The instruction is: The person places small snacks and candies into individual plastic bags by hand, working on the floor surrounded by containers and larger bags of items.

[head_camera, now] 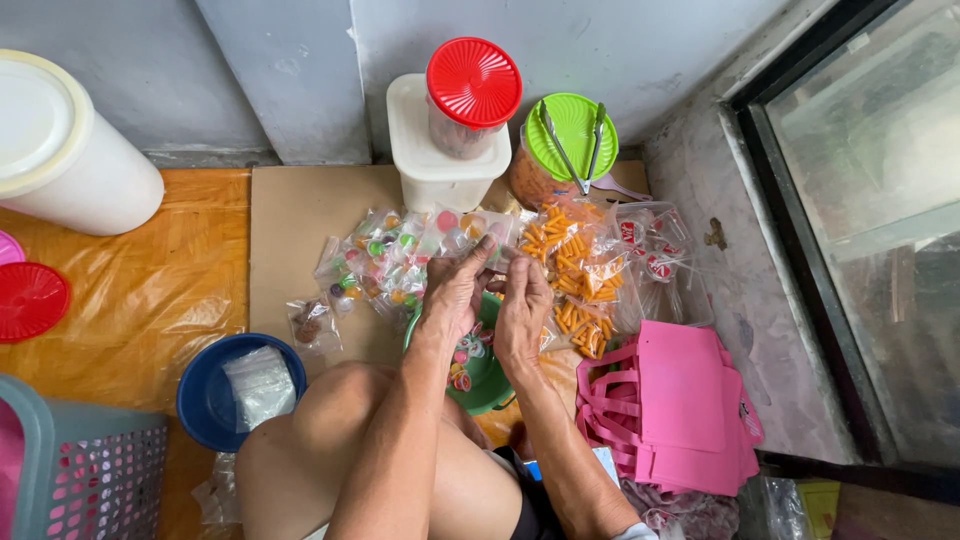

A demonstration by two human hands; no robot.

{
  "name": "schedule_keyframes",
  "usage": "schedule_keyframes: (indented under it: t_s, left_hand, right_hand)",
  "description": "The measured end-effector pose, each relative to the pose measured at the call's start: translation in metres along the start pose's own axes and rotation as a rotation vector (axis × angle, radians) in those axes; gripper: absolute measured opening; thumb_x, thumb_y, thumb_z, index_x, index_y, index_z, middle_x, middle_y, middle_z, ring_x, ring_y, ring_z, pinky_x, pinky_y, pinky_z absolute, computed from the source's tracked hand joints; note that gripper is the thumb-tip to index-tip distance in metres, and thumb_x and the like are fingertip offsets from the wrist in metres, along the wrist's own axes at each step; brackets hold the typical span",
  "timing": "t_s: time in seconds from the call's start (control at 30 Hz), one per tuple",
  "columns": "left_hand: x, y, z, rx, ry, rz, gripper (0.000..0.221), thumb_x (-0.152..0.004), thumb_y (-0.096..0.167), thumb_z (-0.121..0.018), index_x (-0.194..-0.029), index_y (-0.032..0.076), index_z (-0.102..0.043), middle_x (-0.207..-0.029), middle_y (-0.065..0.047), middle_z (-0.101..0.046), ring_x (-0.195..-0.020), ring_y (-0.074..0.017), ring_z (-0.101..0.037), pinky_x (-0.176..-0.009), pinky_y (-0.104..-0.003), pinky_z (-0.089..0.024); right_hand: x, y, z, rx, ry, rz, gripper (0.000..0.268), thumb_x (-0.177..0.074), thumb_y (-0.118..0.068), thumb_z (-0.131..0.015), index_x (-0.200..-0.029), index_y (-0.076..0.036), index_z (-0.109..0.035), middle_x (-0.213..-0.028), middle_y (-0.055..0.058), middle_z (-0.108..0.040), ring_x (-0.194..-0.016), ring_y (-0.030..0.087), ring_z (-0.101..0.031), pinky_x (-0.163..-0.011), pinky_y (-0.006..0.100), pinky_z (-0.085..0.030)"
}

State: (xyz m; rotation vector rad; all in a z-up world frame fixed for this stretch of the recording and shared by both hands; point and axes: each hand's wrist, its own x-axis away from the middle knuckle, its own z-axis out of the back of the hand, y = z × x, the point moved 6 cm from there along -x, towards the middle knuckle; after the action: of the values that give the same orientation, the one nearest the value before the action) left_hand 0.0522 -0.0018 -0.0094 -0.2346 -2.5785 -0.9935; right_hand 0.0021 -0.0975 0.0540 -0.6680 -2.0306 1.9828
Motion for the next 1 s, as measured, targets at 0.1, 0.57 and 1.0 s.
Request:
schedule_keyframes:
  t_s: [0.1,0.57,1.0]
  left_hand:
    - [-0.003,0.001,0.0,0.01,-0.017,-0.047,0.033,-0.08,0.018,-0.089,-0.085,-0.008,-0.07,-0.073,-0.016,-0.068,-0.061,-0.0207,-0.064,-0.057,-0.036,-0.057]
    - [0.037,0.033,-0.019,-0.027,0.068,-0.05,0.04,-0.071,0.012,-0.092,-0.099,0.008,-0.064,-0.095,-0.008,-0.065,-0.088,-0.0211,-0.067,-0.082,-0.037,-0.061]
    - [0.043,0.025,-0.022,-0.452,-0.226,0.149,0.038,-0.074,0.034,-0.088,-0.098,0.01,-0.072,-0.099,-0.012,-0.075,-0.091,-0.0207,-0.069,-0.08,-0.035,-0.059]
  right_hand:
    - [-0.003,-0.003,-0.005,-0.045,-0.025,-0.009,0.015,-0.096,-0.014,-0.074,-0.106,-0.002,-0.074,-0.076,0.006,-0.067,-0.066,0.011,-0.065,-0.062,0.024,-0.057]
    - [-0.04,0.005,0.031,-0.088,-0.181,-0.092,0.016,-0.095,-0.012,-0.075,-0.096,0.003,-0.074,-0.08,0.011,-0.068,-0.071,0.016,-0.068,-0.06,0.03,-0.065]
    - [-0.043,-0.004,0.057,-0.073,-0.17,-0.067,0.01,-0.09,-0.008,-0.081,-0.091,0.001,-0.076,-0.072,0.01,-0.069,-0.065,0.011,-0.066,-0.063,0.026,-0.061]
